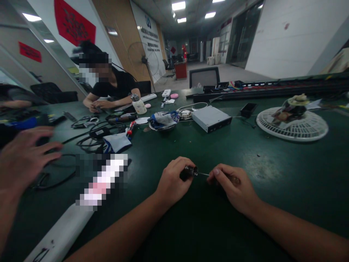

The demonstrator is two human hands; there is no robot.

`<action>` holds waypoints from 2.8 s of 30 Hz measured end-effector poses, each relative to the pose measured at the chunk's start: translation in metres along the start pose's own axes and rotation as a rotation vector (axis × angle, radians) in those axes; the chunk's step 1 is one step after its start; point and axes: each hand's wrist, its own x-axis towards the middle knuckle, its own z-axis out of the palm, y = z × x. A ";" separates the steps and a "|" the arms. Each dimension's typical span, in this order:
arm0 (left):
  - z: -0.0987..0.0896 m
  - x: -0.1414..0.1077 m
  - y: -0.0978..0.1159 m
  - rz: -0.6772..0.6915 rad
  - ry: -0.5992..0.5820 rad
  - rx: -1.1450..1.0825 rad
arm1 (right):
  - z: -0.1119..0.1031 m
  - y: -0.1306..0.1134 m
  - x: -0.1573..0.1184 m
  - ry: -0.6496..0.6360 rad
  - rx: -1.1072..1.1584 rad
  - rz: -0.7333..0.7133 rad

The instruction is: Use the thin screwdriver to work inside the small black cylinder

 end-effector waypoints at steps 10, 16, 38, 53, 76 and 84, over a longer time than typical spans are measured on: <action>0.001 0.000 -0.002 -0.085 -0.005 0.034 | 0.000 0.000 0.005 0.156 -0.084 0.029; 0.003 -0.001 -0.002 0.003 0.025 0.091 | 0.007 0.002 0.009 0.000 -0.367 -0.051; 0.002 -0.001 0.001 -0.061 -0.163 -0.004 | 0.006 -0.004 0.003 -0.064 -0.330 -0.107; -0.001 -0.003 0.002 0.063 -0.172 -0.023 | 0.003 0.002 0.007 0.073 0.008 -0.026; 0.001 -0.002 0.000 0.167 -0.090 -0.137 | 0.004 0.003 0.004 -0.020 0.050 -0.091; 0.000 -0.002 0.000 0.195 -0.127 -0.142 | 0.001 0.000 0.005 -0.018 -0.120 -0.052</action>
